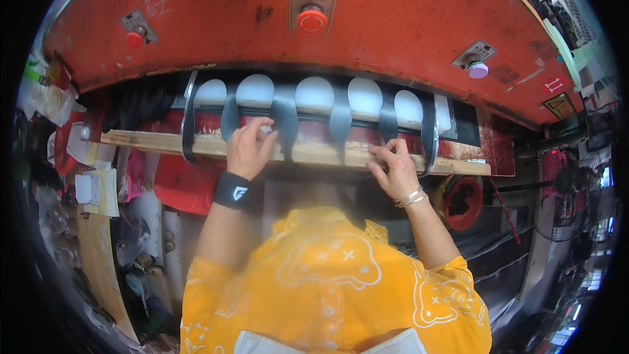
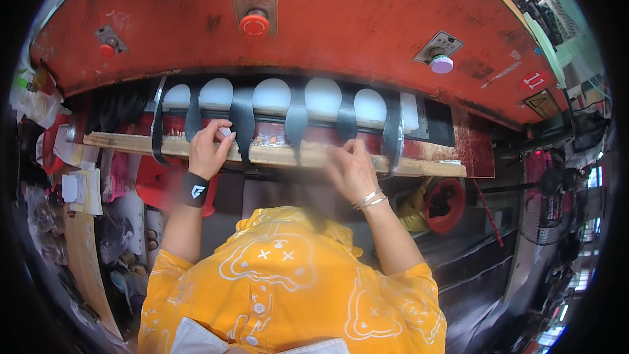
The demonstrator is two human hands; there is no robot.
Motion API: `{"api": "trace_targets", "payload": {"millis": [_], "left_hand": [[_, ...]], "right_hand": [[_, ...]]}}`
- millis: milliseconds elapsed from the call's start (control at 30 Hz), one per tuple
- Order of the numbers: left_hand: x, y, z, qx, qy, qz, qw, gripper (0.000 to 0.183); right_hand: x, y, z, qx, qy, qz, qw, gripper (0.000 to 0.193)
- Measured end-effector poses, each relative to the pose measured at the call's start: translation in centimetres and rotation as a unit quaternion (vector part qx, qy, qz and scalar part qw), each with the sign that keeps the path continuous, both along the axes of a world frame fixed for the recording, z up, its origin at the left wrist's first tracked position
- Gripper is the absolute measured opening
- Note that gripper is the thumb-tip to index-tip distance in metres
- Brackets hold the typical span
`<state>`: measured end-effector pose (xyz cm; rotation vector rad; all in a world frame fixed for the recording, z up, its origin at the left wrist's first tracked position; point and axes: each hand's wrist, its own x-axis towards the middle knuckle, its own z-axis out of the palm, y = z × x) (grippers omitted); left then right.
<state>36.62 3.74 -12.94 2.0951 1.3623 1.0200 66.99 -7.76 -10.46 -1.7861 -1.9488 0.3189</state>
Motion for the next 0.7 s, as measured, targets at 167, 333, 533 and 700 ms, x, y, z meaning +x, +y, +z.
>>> {"api": "trace_targets", "payload": {"millis": [167, 333, 533, 700], "left_hand": [[-0.3, -1.6, -0.7, -0.001, 0.001, 0.0, 1.0, 0.021], [-2.1, -5.4, 0.2, -0.079, 0.058, -0.036, 0.995, 0.021], [-5.0, -5.3, 1.2, 0.038, -0.079, 0.02, 0.996, 0.057], [-6.7, -5.0, 0.1, 0.012, 0.123, 0.145, 0.982, 0.102]], "right_hand": [[-0.8, -1.0, 1.5, -0.072, 0.005, 0.029, 0.997, 0.031], [0.5, 1.3, 8.4, -0.4, 0.023, 0.041, 0.915, 0.036], [-10.4, 9.6, 5.8, 0.036, -0.03, 0.152, 0.987, 0.072], [-18.7, 11.3, 1.6, -0.014, -0.068, 0.21, 0.975, 0.082]]}}
